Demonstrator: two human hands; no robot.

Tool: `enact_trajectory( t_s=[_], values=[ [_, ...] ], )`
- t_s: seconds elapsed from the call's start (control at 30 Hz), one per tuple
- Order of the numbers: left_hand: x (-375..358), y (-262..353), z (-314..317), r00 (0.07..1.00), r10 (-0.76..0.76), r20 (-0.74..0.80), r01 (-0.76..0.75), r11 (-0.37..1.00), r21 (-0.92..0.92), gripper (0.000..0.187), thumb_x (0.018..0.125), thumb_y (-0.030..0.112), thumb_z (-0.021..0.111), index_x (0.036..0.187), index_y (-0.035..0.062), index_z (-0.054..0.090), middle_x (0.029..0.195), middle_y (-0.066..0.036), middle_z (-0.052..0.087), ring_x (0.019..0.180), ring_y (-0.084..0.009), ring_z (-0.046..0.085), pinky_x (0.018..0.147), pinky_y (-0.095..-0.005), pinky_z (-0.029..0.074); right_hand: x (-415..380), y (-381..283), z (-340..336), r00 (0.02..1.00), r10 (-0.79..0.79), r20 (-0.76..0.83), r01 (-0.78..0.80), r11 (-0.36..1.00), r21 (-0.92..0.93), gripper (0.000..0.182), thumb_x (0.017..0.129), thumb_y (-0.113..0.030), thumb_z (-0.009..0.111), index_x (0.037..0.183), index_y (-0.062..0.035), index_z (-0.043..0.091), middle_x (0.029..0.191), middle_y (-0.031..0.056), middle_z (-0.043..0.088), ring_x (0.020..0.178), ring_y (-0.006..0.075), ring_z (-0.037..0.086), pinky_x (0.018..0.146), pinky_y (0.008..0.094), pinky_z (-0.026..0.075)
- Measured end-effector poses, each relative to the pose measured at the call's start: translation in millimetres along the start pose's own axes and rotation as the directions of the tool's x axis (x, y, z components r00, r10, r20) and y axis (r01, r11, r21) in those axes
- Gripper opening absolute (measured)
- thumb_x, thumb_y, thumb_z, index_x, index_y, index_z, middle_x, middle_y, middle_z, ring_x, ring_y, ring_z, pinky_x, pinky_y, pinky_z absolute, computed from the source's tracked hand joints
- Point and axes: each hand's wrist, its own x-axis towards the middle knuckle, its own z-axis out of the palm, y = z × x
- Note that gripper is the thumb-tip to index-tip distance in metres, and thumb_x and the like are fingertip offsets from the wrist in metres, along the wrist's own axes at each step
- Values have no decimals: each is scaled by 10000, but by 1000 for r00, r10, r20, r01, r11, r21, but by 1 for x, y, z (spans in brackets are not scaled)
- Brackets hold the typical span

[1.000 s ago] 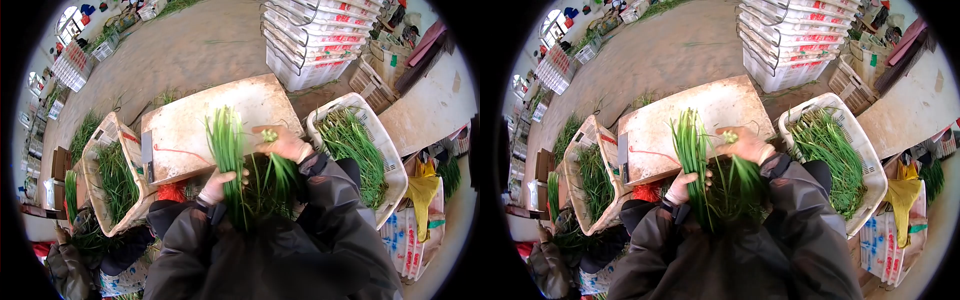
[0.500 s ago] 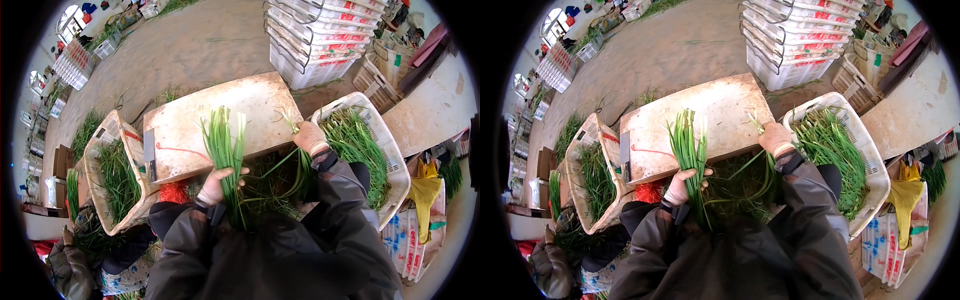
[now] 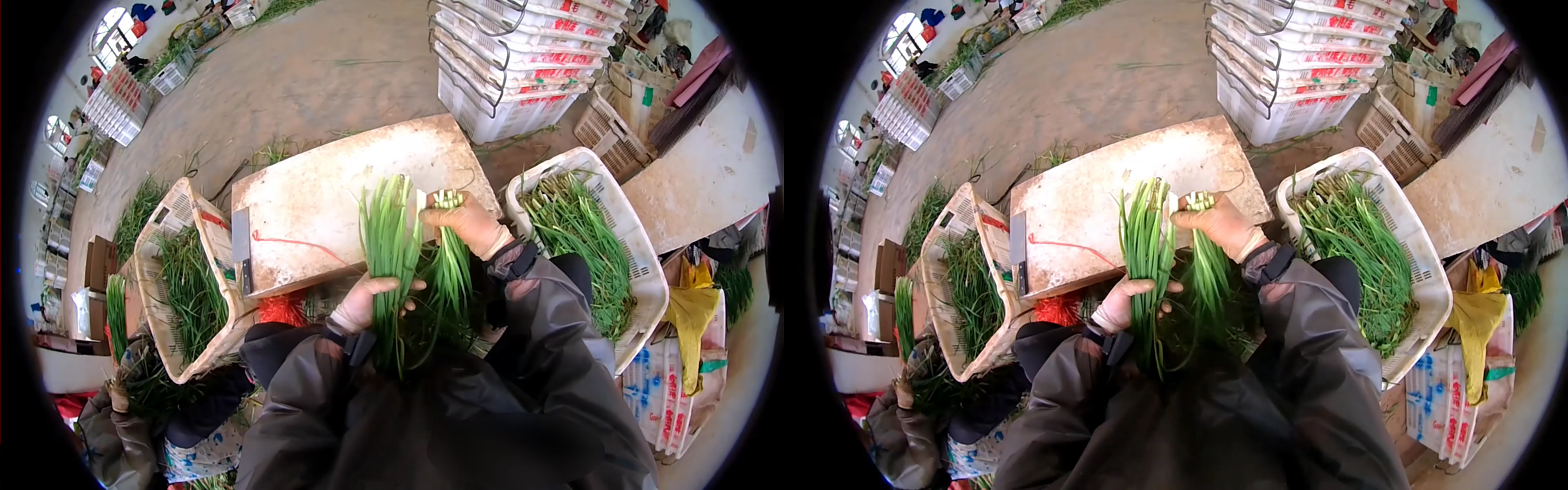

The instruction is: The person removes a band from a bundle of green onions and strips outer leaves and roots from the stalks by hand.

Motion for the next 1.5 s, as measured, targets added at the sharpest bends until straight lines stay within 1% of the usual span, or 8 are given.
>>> enact_trajectory(
  t_s=[0.17,0.43,0.57,0.67,0.8,0.93,1.37,1.5],
  values=[
    [-1,4,-1,995,91,47,-92,996,14,708,894,244,666,1528,32,433,1283,-182,688,834,-253,720,674,-332,590,-8,-7,1,999,39,-4,-39,999,37,144,898,-112,787,1001,-41,715,799,16,673,641,128,630,566,281,512],
    [9,-9,-11,997,67,-45,-66,998,17,666,874,252,686,1483,78,482,1321,-204,666,952,-300,705,764,-408,591,-10,-1,-8,982,-71,174,77,997,-26,181,914,-108,788,1042,-3,715,894,46,736,710,139,670,649,293,553],
    [8,-4,-15,964,256,-77,-267,945,-189,528,877,212,700,1369,82,559,1303,-194,671,1287,-397,592,1102,-553,453,-11,-11,-29,992,-67,-111,65,998,-27,175,932,-61,748,1078,10,685,877,73,740,810,181,729,678,301,582],
    [4,0,-34,951,300,-69,-307,903,-302,512,894,241,714,1355,81,562,1286,-196,672,1288,-429,588,1089,-620,460,-1,2,-58,908,-284,-309,188,933,-307,188,914,-29,724,1082,30,662,923,86,732,820,173,717,715,304,559],
    [-1,6,-26,957,289,-17,-280,912,-299,692,869,304,723,1482,103,471,1309,-195,648,1246,-418,608,1035,-637,493,-13,-10,-61,765,-596,-244,-75,294,-953,208,889,-7,717,1086,14,654,917,71,692,833,129,664,753,286,536],
    [3,4,-12,967,251,46,-229,933,-279,796,857,369,715,1540,89,415,1424,-211,577,1304,-421,569,975,-606,544,-3,8,-56,905,-365,-217,296,908,-297,182,920,-77,709,1082,-34,639,867,25,634,782,112,577,739,278,518],
    [12,3,1,975,70,213,-38,988,-150,874,854,446,673,1536,-27,399,1472,-293,524,1326,-445,547,919,-576,566,-13,0,17,993,53,110,-36,987,-154,460,853,-132,833,1244,33,655,1043,73,715,943,134,646,847,305,536],
    [17,-2,-2,971,21,239,5,994,-107,876,829,440,697,1522,-21,423,1463,-299,531,1325,-455,544,955,-582,544,-9,6,22,984,148,101,-123,968,-217,196,868,-108,780,1017,14,743,905,60,735,796,173,654,754,344,532]
  ],
)
